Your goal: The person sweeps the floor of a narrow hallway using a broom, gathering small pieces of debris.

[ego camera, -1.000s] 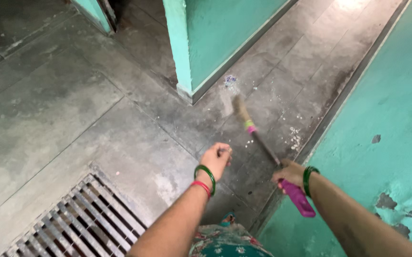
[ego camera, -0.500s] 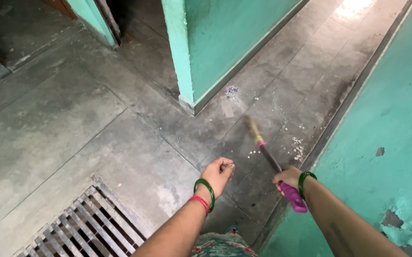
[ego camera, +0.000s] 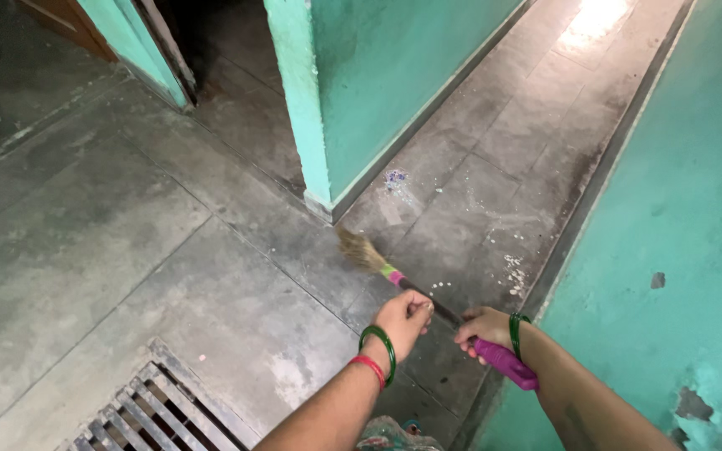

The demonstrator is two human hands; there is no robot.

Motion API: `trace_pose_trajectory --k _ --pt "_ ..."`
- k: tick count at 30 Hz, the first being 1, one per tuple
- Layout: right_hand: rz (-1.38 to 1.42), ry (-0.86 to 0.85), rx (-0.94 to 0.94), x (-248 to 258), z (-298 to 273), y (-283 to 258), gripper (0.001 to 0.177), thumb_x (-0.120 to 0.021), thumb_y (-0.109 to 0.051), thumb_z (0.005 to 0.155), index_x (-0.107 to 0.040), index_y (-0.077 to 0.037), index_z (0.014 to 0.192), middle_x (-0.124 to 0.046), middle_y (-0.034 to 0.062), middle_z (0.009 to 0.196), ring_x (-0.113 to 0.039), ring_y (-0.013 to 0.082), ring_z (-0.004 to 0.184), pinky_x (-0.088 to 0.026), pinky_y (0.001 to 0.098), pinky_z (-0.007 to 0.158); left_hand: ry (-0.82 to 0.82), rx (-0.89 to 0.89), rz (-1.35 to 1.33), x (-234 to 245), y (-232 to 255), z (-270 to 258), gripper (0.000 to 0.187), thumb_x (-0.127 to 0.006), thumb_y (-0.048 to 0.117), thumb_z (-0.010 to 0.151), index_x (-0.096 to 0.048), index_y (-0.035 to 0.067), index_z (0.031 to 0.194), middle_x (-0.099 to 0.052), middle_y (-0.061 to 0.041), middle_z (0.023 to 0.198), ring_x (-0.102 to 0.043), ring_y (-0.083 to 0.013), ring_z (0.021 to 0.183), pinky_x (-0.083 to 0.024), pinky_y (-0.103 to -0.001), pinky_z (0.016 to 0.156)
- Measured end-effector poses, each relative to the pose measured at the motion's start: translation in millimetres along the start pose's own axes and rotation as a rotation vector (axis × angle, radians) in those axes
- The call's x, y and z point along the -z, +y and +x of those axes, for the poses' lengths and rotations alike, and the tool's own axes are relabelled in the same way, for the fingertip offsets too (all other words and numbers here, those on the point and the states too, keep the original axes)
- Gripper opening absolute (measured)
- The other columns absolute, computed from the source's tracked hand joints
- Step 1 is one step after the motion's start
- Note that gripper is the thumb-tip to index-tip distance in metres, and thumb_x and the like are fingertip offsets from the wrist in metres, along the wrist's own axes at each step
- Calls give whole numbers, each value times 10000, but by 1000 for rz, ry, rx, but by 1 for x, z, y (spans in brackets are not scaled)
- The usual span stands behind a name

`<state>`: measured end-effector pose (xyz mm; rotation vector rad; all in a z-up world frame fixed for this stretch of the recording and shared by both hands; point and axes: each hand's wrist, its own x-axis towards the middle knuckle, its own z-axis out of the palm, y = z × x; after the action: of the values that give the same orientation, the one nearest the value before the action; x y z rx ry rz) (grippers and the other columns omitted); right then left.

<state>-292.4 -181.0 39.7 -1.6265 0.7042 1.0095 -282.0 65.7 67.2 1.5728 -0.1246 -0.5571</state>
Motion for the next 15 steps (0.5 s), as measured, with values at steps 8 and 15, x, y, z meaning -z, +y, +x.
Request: trace_pose_trajectory --k 8,15 --pt "-450 318 -79 8 7 -35 441 -729 -119 844 -645 61 1238 -731 144 815 -715 249 657 -577 380 537 16 106 -2 52 -13 5 149 -649 191 976 -688 53 1017 -693 -8 812 -651 -91 697 -542 -263 663" --pt "-592 252 -140 4 -104 -96 576 -662 -65 850 -548 -60 1415 -704 172 851 -687 230 622 -600 398 525 -45 49 0 48 -4 30 163 -640 200 983 -686 44 1002 -702 -9 816 -662 -91 701 -554 -256 671"
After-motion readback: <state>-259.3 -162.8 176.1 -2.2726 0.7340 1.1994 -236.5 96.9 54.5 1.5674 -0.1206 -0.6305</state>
